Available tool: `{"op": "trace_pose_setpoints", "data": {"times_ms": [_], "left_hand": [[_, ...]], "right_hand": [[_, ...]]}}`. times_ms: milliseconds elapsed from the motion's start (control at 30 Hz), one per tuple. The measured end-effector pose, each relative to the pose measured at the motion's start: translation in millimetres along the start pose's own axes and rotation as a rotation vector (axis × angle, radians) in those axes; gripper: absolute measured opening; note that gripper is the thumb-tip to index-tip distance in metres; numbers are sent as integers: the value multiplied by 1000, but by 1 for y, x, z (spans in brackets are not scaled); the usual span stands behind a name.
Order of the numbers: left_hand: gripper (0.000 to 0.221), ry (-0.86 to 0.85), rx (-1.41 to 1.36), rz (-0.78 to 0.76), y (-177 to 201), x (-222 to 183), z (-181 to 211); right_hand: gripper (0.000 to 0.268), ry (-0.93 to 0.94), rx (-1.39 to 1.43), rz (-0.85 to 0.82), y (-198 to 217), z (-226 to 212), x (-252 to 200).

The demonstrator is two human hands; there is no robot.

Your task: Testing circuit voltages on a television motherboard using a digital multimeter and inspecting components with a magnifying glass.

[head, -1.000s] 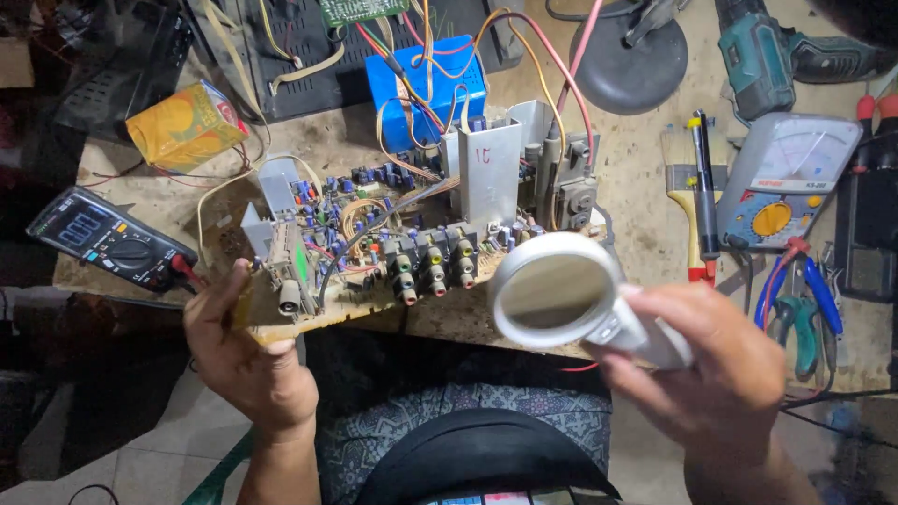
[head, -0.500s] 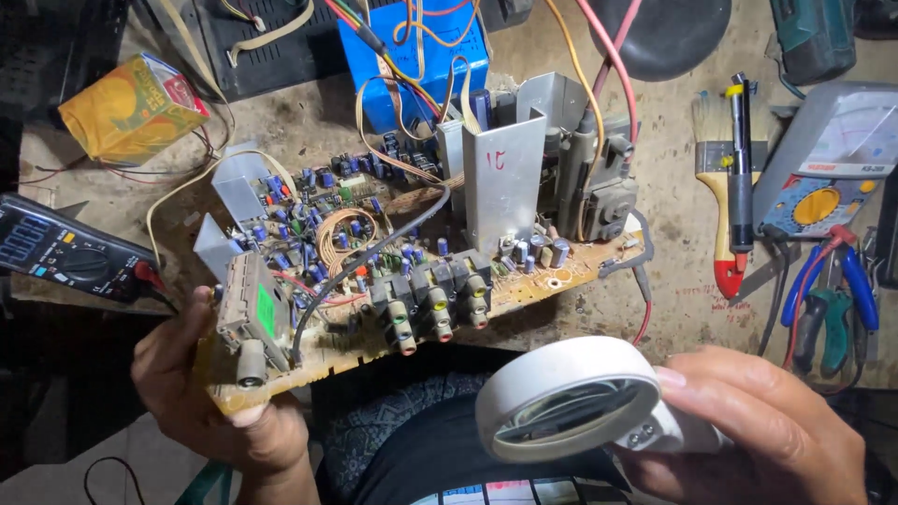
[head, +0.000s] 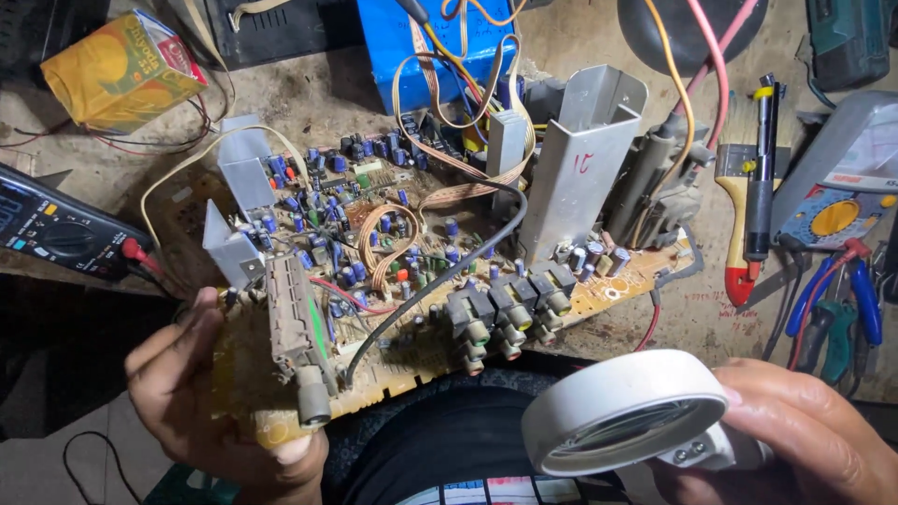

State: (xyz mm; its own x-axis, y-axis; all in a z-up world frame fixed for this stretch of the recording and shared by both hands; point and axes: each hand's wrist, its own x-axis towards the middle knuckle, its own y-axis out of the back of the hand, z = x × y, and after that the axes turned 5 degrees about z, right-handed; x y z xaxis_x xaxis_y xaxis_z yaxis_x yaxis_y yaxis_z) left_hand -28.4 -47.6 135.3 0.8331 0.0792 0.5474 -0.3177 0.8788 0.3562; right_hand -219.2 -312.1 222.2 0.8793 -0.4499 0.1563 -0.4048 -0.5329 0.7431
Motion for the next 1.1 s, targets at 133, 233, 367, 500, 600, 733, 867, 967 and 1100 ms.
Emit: {"op": "trace_pose_setpoints", "data": {"times_ms": [133, 233, 367, 500, 600, 733, 867, 967, 1100], "left_hand": [[92, 15, -22, 2, 0, -1, 3], [86, 14, -23, 6, -1, -1, 5], [85, 7, -3, -6, 0, -1, 6], [88, 17, -59, 42, -5, -2, 2], [78, 34, -34, 37, -4, -1, 4], [82, 15, -11, 33, -3, -1, -2], [86, -100, 65, 18, -3, 3, -6], [92, -161, 162, -3, -2, 5, -7], [96, -121, 87, 55, -5, 2, -22]], "right_hand": [[69, 45, -17, -42, 6, 20, -7], [72, 80, -23, -56, 7, 23, -8], [64, -6, -23, -8, 3, 9, -7], [65, -7, 9, 18, 0, 11, -5], [65, 40, 11, 10, 0, 15, -4], [60, 9, -30, 4, 0, 2, 2], [57, -13, -18, -1, 2, 2, 1], [51, -12, -32, 16, -2, -9, 6], [53, -34, -35, -31, 2, -9, 10]]}}
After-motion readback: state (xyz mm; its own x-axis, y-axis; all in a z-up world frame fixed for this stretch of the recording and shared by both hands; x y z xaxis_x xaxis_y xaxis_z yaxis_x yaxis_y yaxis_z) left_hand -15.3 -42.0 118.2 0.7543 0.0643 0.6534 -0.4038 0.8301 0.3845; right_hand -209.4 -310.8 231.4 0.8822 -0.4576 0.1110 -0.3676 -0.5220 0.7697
